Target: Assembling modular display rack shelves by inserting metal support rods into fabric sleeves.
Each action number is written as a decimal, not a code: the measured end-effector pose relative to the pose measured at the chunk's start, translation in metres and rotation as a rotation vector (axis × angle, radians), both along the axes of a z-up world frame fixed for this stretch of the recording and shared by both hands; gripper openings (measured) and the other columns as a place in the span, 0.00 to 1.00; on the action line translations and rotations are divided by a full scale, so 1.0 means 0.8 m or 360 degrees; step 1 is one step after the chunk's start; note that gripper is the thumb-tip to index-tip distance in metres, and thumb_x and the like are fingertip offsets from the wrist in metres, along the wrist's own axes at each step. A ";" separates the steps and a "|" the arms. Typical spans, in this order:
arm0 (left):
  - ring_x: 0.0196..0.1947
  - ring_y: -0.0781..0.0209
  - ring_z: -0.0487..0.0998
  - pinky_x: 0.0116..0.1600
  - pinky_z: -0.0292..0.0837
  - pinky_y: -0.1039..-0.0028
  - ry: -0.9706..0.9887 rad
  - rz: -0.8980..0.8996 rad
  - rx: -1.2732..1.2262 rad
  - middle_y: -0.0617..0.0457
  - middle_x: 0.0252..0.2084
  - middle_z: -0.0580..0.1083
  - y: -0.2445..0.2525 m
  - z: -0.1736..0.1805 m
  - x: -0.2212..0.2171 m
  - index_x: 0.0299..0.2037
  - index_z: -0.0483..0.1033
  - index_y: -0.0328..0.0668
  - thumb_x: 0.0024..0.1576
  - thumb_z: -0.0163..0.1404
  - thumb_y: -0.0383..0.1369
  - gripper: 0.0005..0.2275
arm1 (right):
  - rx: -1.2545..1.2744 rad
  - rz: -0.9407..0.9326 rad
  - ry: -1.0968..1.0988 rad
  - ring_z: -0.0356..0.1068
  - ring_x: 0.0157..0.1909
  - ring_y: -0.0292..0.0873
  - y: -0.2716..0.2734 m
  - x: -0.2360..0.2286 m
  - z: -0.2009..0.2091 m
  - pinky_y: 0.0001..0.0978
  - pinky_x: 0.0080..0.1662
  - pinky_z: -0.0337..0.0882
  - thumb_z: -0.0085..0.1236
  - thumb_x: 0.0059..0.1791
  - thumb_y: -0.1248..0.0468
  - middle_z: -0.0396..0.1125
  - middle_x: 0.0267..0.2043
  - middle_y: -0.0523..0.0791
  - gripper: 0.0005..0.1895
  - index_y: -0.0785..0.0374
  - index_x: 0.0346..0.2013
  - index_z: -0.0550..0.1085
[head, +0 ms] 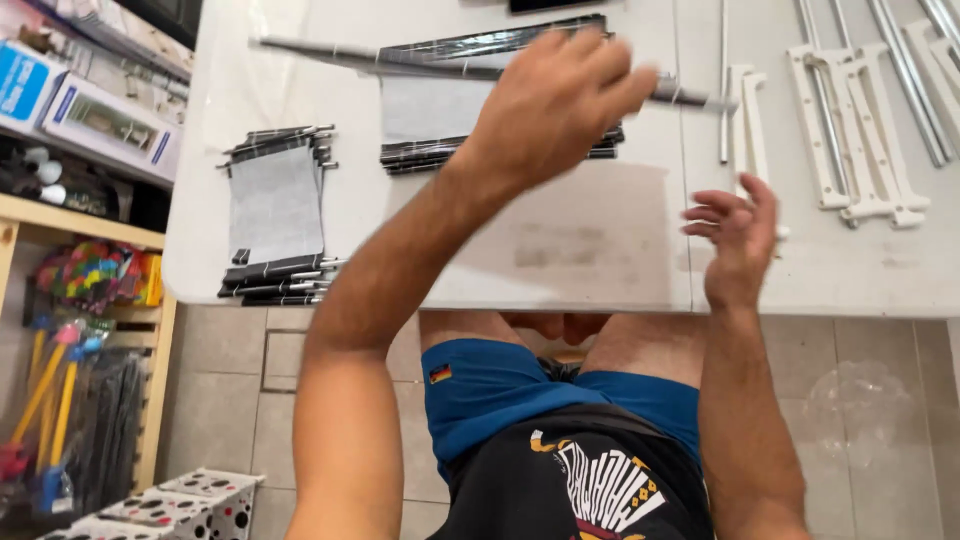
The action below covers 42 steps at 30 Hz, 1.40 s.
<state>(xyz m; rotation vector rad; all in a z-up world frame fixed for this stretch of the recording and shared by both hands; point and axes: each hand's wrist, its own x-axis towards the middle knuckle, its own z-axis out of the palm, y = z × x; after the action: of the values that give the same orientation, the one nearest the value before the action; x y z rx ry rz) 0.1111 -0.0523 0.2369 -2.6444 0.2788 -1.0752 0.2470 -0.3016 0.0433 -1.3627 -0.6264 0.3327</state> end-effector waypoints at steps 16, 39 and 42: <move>0.53 0.53 0.76 0.53 0.69 0.59 0.0414 0.0404 -0.0963 0.52 0.51 0.75 0.013 -0.312 -0.134 0.52 0.77 0.54 0.59 0.54 0.52 0.18 | -0.0713 0.0220 -0.1525 0.69 0.54 0.53 0.087 0.091 -0.118 0.43 0.58 0.68 0.63 0.53 0.55 0.73 0.48 0.48 0.16 0.59 0.52 0.78; 0.64 0.42 0.66 0.65 0.57 0.45 0.0201 0.1345 -0.0956 0.43 0.63 0.69 0.259 -0.379 -0.117 0.66 0.65 0.45 0.45 0.62 0.37 0.35 | -0.0674 -0.0112 -0.1507 0.69 0.44 0.55 0.087 0.062 -0.091 0.46 0.50 0.68 0.62 0.46 0.70 0.72 0.39 0.51 0.11 0.67 0.43 0.79; 0.68 0.37 0.61 0.71 0.44 0.37 0.0248 0.1108 -0.1145 0.36 0.66 0.65 0.159 -0.281 -0.093 0.61 0.71 0.38 0.52 0.60 0.27 0.25 | -0.0728 -0.0063 -0.1285 0.71 0.44 0.52 0.087 0.055 -0.063 0.42 0.49 0.72 0.61 0.50 0.72 0.73 0.41 0.53 0.07 0.70 0.43 0.79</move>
<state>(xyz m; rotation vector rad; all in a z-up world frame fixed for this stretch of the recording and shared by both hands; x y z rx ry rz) 0.0370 0.0747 0.0125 -2.9965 -1.1193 -0.8087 0.2914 -0.2321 -0.0072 -1.9572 -1.2359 -0.1437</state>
